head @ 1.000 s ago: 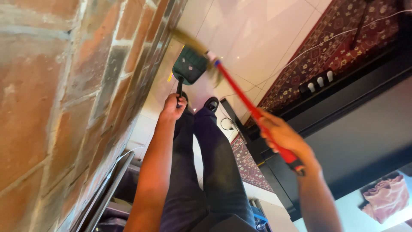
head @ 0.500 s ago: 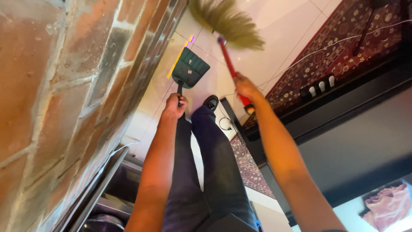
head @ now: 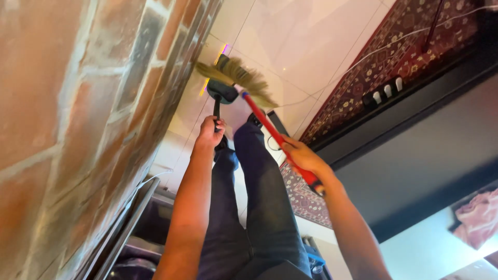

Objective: Sweeping debris off the floor into a dustpan.

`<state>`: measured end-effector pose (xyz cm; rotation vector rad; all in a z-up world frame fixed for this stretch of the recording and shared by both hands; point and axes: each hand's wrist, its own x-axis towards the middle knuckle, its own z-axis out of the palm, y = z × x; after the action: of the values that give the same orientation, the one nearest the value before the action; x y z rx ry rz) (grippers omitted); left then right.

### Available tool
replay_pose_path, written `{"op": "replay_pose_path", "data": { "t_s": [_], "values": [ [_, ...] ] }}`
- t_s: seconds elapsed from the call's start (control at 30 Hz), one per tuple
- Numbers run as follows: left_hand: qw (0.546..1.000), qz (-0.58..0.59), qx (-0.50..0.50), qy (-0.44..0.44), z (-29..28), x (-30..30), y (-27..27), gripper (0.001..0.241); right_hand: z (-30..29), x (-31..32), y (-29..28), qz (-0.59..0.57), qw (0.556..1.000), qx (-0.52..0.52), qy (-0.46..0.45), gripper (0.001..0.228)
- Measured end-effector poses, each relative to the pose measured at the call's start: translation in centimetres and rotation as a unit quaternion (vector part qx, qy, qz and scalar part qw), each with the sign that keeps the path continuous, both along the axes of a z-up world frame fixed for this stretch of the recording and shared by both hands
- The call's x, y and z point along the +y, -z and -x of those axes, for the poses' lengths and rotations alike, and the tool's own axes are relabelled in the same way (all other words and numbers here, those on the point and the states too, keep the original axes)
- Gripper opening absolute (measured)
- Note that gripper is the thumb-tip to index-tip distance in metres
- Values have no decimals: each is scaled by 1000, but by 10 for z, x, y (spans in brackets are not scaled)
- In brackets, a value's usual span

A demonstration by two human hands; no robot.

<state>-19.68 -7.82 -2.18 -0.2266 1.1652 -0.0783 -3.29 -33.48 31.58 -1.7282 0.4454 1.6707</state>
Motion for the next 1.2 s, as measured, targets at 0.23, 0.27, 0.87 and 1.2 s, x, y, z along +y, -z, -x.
{"op": "replay_pose_path", "data": {
  "t_s": [0.23,0.27,0.87,1.2],
  "values": [
    [999,37,-1,0,63,15,-28,15,2,2,-111,78,993,-90,-16,58],
    [999,33,-2,5,70,15,-29,16,-2,1,-112,76,991,-110,-6,58],
    [990,-52,88,-95,18,-80,3,9,-73,78,116,-9,976,-141,-168,45],
    [985,-62,63,-150,5,-90,8,7,-4,26,85,-23,961,-21,-275,48]
  ]
}}
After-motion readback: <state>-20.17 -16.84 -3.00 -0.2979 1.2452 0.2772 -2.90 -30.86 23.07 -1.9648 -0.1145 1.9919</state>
